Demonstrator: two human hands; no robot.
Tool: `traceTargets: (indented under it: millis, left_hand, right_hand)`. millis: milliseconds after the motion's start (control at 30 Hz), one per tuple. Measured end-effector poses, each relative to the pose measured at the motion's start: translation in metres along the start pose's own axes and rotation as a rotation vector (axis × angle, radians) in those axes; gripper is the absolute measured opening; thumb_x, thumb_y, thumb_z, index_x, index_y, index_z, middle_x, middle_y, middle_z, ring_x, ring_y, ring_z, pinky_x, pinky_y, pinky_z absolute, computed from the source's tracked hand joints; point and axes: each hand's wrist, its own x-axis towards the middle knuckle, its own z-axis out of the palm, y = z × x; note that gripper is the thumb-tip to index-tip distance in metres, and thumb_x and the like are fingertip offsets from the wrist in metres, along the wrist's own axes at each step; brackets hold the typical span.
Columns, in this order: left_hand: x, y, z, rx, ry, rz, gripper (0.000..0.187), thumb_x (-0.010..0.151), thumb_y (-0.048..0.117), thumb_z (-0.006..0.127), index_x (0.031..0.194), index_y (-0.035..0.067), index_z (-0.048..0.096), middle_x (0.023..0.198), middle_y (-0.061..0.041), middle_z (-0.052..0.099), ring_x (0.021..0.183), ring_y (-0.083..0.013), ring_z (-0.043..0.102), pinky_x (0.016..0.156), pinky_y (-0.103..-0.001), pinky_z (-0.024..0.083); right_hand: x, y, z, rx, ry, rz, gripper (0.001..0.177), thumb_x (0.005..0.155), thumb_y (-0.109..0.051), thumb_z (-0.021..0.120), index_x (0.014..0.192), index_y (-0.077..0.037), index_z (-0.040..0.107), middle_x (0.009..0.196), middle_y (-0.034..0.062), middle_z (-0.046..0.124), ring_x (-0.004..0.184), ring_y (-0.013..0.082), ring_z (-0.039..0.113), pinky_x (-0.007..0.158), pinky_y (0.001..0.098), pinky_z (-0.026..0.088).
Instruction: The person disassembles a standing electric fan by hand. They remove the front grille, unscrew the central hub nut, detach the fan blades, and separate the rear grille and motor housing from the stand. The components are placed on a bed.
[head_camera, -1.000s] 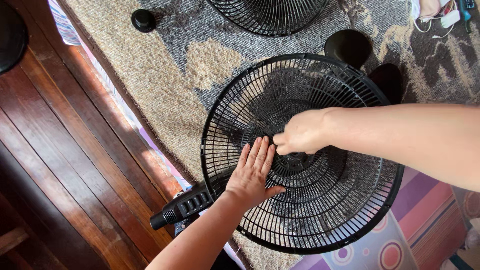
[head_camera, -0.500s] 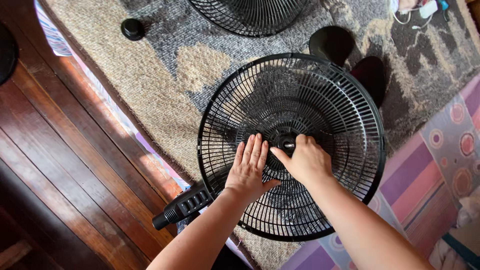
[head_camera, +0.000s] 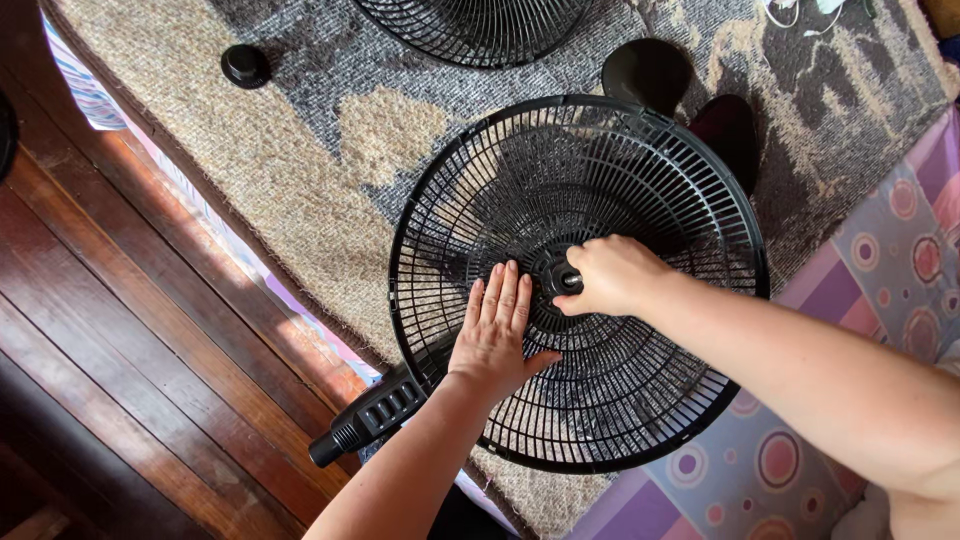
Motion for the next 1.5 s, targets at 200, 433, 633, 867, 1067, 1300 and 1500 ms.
traceTargets:
  millis: [200, 433, 633, 867, 1067, 1300, 1500]
  left_hand:
    - [0.002, 0.000, -0.002, 0.010, -0.022, -0.004, 0.116, 0.089, 0.080, 0.039, 0.158, -0.004, -0.003, 0.167, -0.024, -0.006, 0.155, -0.0361, -0.009, 0.124, -0.050, -0.005]
    - [0.002, 0.004, -0.004, 0.062, -0.083, -0.013, 0.116, 0.088, 0.080, 0.038, 0.157, -0.004, -0.004, 0.167, -0.024, -0.007, 0.154, -0.0371, -0.011, 0.122, -0.051, -0.006]
    - [0.001, 0.003, -0.005, 0.069, -0.057, -0.011, 0.117, 0.088, 0.081, 0.039, 0.158, -0.004, -0.002, 0.167, -0.024, -0.005, 0.154, -0.0365, -0.010, 0.123, -0.050, -0.004]
    - [0.000, 0.008, -0.008, 0.062, -0.075, -0.026, 0.117, 0.087, 0.080, 0.041, 0.159, -0.002, -0.002, 0.168, -0.023, -0.006, 0.155, -0.0351, -0.010, 0.124, -0.049, -0.004]
    - [-0.002, 0.008, 0.001, 0.075, -0.032, -0.016, 0.117, 0.088, 0.079, 0.043, 0.158, -0.004, -0.001, 0.167, -0.024, -0.004, 0.155, -0.0363, -0.008, 0.124, -0.050, -0.003]
    - [-0.002, 0.007, 0.005, 0.036, 0.003, -0.011, 0.118, 0.087, 0.079, 0.045, 0.159, -0.003, 0.000, 0.168, -0.023, -0.003, 0.156, -0.0351, -0.007, 0.125, -0.050, -0.003]
    - [-0.003, 0.011, 0.004, 0.063, 0.000, -0.001, 0.118, 0.088, 0.079, 0.044, 0.158, -0.004, -0.001, 0.168, -0.024, -0.004, 0.155, -0.0364, -0.007, 0.124, -0.050, -0.004]
  right_hand:
    - [0.012, 0.007, -0.029, -0.216, -0.072, -0.342, 0.059, 0.074, -0.051, 0.082, 0.104, -0.002, 0.067, 0.103, 0.0150, 0.068, 0.098, 0.0319, 0.069, 0.088, 0.0427, 0.057]
    - [0.030, -0.003, -0.049, -0.558, -0.236, -0.777, 0.043, 0.077, -0.020, 0.083, 0.111, -0.006, 0.062, 0.111, 0.0101, 0.059, 0.103, 0.0315, 0.066, 0.089, 0.0451, 0.055]
    - [0.007, 0.019, -0.046, -0.286, 0.015, -0.526, 0.082, 0.063, -0.040, 0.089, 0.129, -0.006, 0.054, 0.126, 0.0124, 0.057, 0.109, 0.0303, 0.064, 0.090, 0.0436, 0.054]
    - [-0.037, -0.018, 0.037, 0.204, 0.343, 0.327, 0.097, 0.073, -0.082, 0.066, 0.120, 0.002, 0.059, 0.121, 0.0223, 0.063, 0.103, 0.0372, 0.070, 0.082, 0.0463, 0.060]
    - [-0.013, -0.014, 0.056, 0.084, 0.275, 0.259, 0.075, 0.088, -0.074, 0.058, 0.114, -0.004, 0.065, 0.108, 0.0191, 0.076, 0.093, 0.0317, 0.077, 0.081, 0.0437, 0.063]
    - [0.002, 0.013, 0.014, -0.156, 0.117, -0.224, 0.067, 0.082, -0.064, 0.070, 0.104, -0.001, 0.063, 0.101, 0.0169, 0.069, 0.088, 0.0318, 0.073, 0.077, 0.0424, 0.061]
    - [0.020, 0.012, -0.026, -0.502, -0.154, -0.665, 0.045, 0.081, -0.044, 0.078, 0.105, -0.009, 0.063, 0.107, 0.0081, 0.065, 0.098, 0.0285, 0.070, 0.087, 0.0422, 0.058]
